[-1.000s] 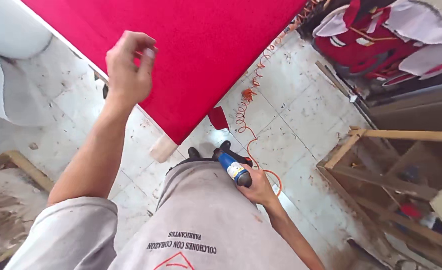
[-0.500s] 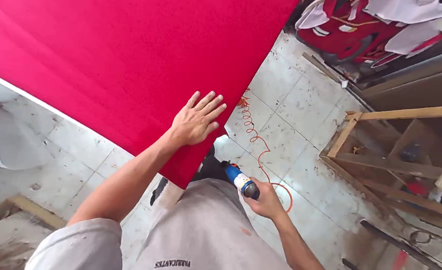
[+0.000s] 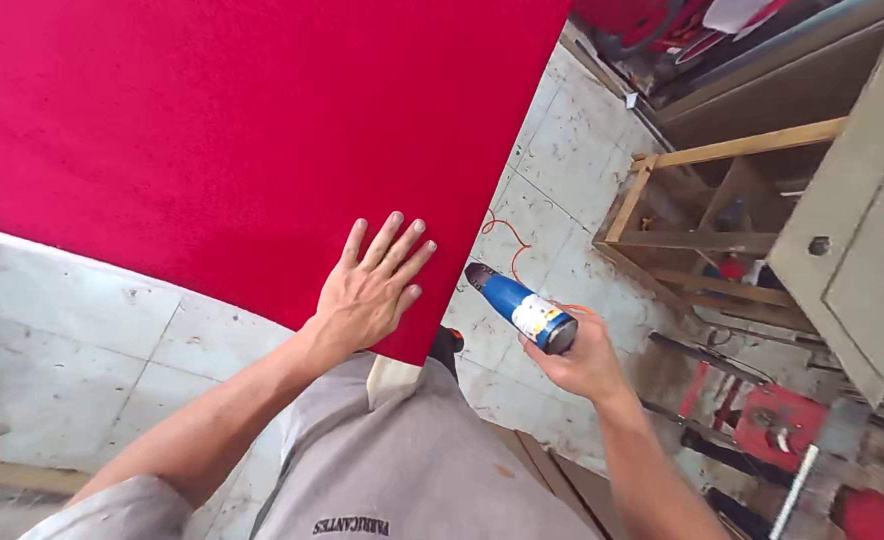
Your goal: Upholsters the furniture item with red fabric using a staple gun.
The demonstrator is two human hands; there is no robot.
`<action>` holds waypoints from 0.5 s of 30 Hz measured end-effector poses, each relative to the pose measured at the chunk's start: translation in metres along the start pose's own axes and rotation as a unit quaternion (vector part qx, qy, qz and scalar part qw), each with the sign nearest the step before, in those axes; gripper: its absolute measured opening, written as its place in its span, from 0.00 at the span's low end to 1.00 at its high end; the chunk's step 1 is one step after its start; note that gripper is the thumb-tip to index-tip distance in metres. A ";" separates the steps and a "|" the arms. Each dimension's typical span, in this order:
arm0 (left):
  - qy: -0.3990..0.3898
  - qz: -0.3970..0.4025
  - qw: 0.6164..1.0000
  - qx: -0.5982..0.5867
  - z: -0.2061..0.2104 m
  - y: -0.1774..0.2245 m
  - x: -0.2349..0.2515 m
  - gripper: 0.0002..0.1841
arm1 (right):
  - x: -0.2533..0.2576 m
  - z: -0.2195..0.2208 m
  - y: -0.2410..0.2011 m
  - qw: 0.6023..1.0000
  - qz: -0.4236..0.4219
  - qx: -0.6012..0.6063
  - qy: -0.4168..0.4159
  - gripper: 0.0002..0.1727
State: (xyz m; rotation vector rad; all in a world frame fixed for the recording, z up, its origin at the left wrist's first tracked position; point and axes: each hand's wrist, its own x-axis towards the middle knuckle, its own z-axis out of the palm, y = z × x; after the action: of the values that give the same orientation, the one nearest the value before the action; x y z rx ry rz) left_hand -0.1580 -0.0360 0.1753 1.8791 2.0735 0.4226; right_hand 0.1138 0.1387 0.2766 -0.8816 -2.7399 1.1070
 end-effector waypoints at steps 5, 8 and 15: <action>0.012 -0.009 1.000 0.000 0.003 0.003 -0.009 0.32 | 0.008 -0.007 -0.023 0.999 -0.011 -0.048 -0.014 0.23; 0.010 -0.012 1.000 -0.002 0.002 0.003 -0.009 0.31 | 0.016 -0.010 -0.025 0.998 0.012 -0.057 -0.030 0.20; 0.015 -0.019 0.999 -0.024 0.005 0.001 -0.011 0.30 | 0.036 -0.017 -0.031 0.991 0.033 -0.089 -0.097 0.19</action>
State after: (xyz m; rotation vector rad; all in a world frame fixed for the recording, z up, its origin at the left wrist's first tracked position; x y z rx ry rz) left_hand -0.1541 -0.0463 0.1716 1.8150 2.0956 0.4907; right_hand 0.0730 0.1510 0.3040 -0.9374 -3.0283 1.0216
